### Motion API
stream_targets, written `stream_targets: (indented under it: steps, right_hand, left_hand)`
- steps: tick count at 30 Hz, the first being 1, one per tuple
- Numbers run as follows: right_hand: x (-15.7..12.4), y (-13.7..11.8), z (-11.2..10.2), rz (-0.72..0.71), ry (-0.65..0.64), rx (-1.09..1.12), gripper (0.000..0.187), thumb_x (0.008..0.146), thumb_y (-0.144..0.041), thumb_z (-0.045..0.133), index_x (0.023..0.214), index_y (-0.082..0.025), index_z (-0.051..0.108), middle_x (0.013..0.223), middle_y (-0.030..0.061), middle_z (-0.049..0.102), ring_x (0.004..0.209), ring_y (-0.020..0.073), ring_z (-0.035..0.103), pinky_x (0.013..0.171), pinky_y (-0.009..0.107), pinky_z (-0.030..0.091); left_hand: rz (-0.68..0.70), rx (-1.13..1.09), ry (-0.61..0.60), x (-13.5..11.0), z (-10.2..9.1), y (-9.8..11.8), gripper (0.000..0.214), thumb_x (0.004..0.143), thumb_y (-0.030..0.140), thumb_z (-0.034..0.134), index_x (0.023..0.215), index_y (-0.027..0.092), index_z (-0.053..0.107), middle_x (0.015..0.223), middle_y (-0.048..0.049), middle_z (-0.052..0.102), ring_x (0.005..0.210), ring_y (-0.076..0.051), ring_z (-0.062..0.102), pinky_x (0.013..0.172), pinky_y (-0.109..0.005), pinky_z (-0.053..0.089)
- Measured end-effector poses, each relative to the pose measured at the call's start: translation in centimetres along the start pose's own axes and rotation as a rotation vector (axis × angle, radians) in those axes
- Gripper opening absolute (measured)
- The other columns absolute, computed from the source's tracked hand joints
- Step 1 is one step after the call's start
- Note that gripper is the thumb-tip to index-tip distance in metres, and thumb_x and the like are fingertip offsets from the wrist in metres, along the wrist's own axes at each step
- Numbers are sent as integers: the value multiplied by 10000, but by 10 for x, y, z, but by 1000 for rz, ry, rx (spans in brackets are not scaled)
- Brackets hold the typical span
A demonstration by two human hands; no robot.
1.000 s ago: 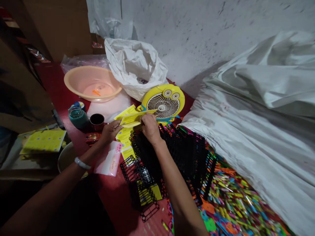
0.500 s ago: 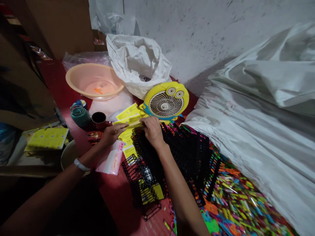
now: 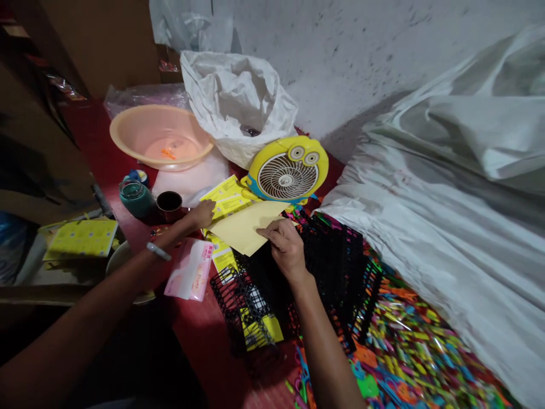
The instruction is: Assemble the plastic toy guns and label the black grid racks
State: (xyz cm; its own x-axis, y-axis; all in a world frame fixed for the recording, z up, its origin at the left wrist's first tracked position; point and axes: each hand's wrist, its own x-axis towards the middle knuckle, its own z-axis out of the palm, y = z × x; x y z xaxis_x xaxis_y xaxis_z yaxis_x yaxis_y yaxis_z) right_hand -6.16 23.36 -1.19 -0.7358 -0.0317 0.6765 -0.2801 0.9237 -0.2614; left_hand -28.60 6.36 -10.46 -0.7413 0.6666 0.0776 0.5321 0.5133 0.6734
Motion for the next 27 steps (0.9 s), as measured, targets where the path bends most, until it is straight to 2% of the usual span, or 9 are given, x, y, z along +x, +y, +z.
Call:
stream_targets:
  steps: [4, 6, 8, 11, 13, 18, 21, 24, 27]
  right_hand:
    - [0, -5, -3, 15, -10, 1, 379, 966, -100, 548, 1053, -371, 799, 802, 43, 668, 757, 207, 641, 672, 393, 536]
    - [-1, -5, -4, 8, -11, 12, 369, 962, -99, 565, 1053, -369, 800, 798, 40, 663, 758, 205, 633, 680, 390, 528]
    - [-2, -4, -4, 0, -7, 21, 370, 961, -95, 570, 1058, -370, 798, 800, 38, 661, 765, 204, 630, 683, 386, 523]
    - [-3, -4, -3, 2, -7, 30, 378, 969, -93, 551, 1057, -367, 796, 797, 40, 656, 763, 203, 625, 674, 383, 517]
    - [-3, -3, -2, 3, -12, 36, 381, 974, -95, 537, 1052, -363, 797, 796, 41, 656, 759, 203, 624, 671, 383, 512]
    - [-2, -3, -3, -34, -2, 29, 380, 981, -92, 528, 1055, -348, 799, 798, 42, 657, 763, 197, 616, 678, 371, 501]
    - [-4, -3, -3, -37, -5, 15, 393, 990, -88, 512, 1049, -347, 801, 801, 41, 651, 763, 189, 605, 679, 360, 491]
    - [-5, 0, -1, -54, 6, 6, 393, 997, -92, 504, 1055, -343, 800, 814, 42, 641, 781, 186, 596, 682, 350, 481]
    - [4, 4, 2, -70, 25, -15, 377, 998, -97, 500, 1052, -327, 794, 831, 44, 634, 798, 190, 579, 703, 354, 471]
  left_hand:
    - [-104, 191, -118, 6, 6, 8, 322, 843, 121, 635, 1156, 52, 661, 1348, -295, 619, 1346, -388, 528, 1122, -500, 400]
    - [-114, 254, -160, 5, 3, 11, 270, 872, 180, 648, 1117, 68, 669, 1315, -283, 626, 1307, -389, 538, 1087, -478, 415]
    - [-118, 301, -180, 3, -3, 14, 312, 850, 227, 710, 1123, 85, 662, 1299, -265, 625, 1271, -386, 549, 1056, -454, 427]
    - [-137, 351, -176, 0, -10, 18, 474, 762, 174, 795, 1196, 89, 626, 1336, -261, 595, 1250, -381, 557, 1031, -435, 438]
    - [-153, 371, -164, -1, -14, 21, 508, 736, 139, 805, 1206, 98, 616, 1338, -255, 592, 1237, -377, 565, 1006, -424, 451]
    - [-165, 386, -115, -4, -18, 27, 348, 822, 130, 695, 1168, 122, 653, 1307, -232, 627, 1218, -370, 596, 1004, -445, 450]
    - [-168, 358, -117, -4, -24, 32, 285, 884, 178, 629, 1161, 150, 689, 1232, -185, 696, 1098, -313, 667, 889, -374, 488]
    - [-158, 321, -122, -7, -36, 43, 281, 935, 260, 591, 1174, 175, 710, 1171, -140, 746, 995, -262, 699, 765, -315, 478]
    - [-74, 276, -96, -17, -53, 64, 255, 951, 289, 575, 1113, 190, 745, 1108, -113, 778, 943, -239, 704, 738, -297, 449]
